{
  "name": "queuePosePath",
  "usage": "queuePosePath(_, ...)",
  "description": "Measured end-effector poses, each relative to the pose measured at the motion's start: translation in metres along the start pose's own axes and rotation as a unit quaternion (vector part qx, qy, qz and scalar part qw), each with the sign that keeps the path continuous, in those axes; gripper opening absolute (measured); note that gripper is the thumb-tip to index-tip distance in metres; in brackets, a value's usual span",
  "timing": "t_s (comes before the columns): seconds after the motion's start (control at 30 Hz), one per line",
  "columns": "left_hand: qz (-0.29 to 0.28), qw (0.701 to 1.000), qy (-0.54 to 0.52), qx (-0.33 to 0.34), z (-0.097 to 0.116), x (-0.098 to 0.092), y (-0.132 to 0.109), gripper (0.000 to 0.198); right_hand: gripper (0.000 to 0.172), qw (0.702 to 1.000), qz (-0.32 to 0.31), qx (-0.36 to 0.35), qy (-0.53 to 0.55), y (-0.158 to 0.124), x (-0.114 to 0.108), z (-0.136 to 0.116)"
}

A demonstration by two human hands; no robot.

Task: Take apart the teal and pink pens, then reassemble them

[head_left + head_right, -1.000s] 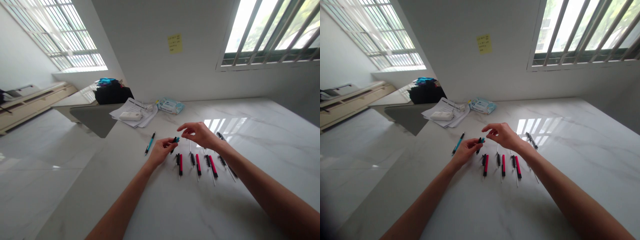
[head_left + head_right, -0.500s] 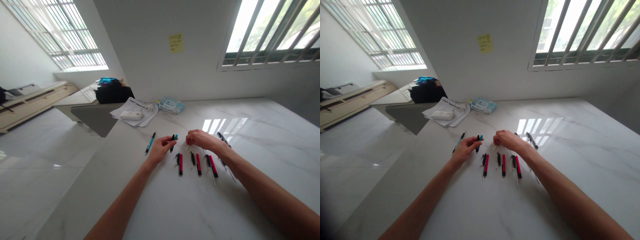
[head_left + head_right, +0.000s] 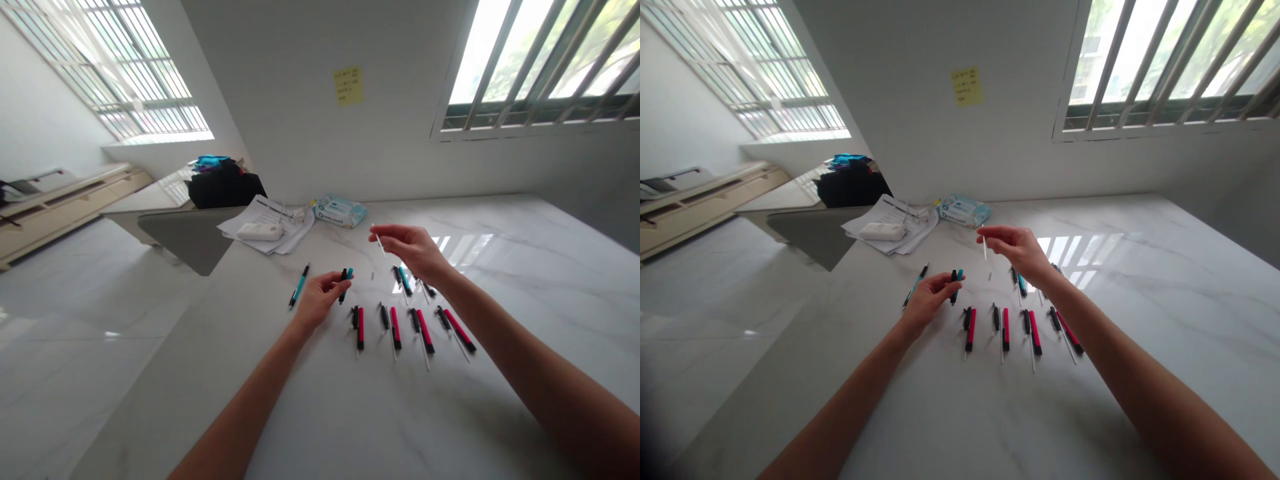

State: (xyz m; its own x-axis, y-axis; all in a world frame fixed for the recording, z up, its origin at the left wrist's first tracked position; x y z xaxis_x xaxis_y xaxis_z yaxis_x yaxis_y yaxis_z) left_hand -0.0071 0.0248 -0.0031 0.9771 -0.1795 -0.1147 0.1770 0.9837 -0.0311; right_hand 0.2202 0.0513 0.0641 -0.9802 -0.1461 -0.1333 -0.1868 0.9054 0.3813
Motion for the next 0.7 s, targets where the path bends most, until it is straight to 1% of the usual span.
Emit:
queuePosePath(0.07, -0.005, 1.0, 0.003, 0.001, -0.001, 0.002, 0.0, 0.042, 0.043, 0.999, -0.011, 0.023, 0.028, -0.001, 0.005, 0.002)
queuePosePath(0.13, -0.013, 1.0, 0.007, 0.004, 0.0, 0.003, -0.001, 0.042, 0.041, 0.999, -0.01, 0.034, 0.022, -0.003, 0.01, 0.002)
queuePosePath(0.23, -0.025, 1.0, 0.012, 0.012, 0.002, 0.005, -0.002, 0.041, 0.034, 1.0, -0.006, 0.021, -0.001, -0.006, 0.017, -0.004)
queuePosePath(0.33, -0.036, 0.999, 0.012, 0.015, 0.003, 0.006, -0.004, 0.042, 0.034, 1.0, -0.011, 0.01, -0.012, -0.008, 0.023, -0.009)
queuePosePath(0.6, -0.053, 0.998, 0.014, 0.024, 0.007, 0.009, -0.005, 0.044, 0.034, 0.998, -0.058, 0.017, -0.032, -0.011, 0.032, -0.001)
queuePosePath(0.7, -0.056, 0.998, 0.003, 0.019, 0.008, 0.009, -0.006, 0.042, 0.033, 0.994, -0.101, 0.028, -0.033, -0.013, 0.036, 0.0)
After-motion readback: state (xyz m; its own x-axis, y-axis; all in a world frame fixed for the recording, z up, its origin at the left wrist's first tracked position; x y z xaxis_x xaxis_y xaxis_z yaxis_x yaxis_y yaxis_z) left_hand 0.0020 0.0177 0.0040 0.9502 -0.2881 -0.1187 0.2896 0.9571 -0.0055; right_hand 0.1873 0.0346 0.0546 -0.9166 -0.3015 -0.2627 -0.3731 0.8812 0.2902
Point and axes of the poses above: each hand's wrist, its own y-axis towards the middle knuckle, its own x-axis out of the palm, z = x × y, the point moved 4 cm from there along y, towards the middle knuckle, and after that the axes turned 3 degrees about -x, right-handed, at the moved point
